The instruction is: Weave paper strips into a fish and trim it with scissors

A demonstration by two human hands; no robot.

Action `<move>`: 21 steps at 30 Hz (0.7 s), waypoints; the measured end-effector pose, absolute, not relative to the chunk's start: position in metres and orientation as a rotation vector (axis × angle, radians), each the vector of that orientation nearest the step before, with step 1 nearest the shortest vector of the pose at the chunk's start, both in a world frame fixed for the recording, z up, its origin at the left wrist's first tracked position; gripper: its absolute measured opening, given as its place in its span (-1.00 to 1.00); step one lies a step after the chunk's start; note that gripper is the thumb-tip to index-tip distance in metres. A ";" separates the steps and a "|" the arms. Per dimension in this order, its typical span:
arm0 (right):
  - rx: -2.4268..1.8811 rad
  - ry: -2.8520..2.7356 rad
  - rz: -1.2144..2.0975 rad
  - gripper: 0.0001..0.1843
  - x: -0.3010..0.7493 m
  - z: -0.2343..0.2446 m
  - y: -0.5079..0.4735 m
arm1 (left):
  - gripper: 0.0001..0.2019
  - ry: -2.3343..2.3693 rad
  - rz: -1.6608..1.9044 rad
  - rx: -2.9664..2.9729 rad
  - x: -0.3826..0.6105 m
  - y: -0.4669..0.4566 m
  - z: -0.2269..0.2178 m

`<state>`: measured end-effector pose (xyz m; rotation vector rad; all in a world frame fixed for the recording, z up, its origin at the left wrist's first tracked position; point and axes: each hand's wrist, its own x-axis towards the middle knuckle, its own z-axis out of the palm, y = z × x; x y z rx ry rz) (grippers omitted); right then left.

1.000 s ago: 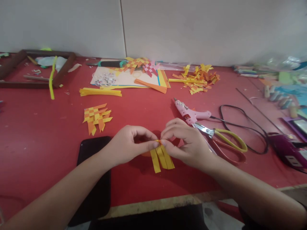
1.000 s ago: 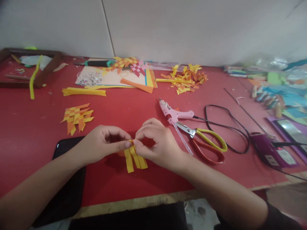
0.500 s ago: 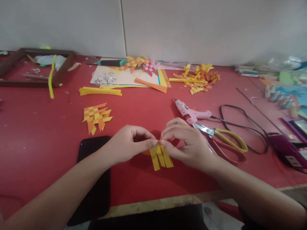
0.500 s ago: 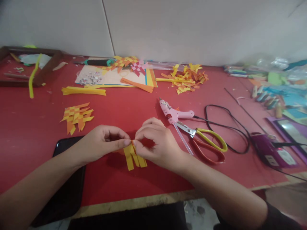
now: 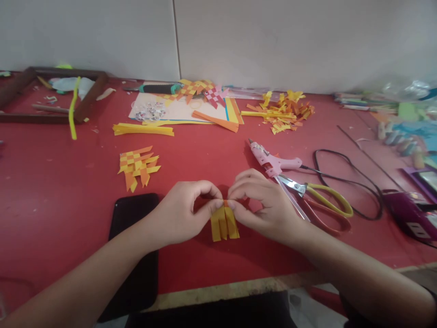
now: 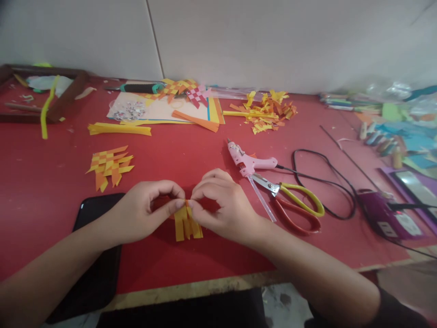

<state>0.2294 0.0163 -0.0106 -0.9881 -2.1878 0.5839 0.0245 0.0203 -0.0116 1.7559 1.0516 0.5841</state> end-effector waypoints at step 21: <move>-1.113 -2.031 0.579 -0.85 0.236 -0.014 0.017 | -0.48 1.185 0.784 1.329 0.022 0.024 -0.022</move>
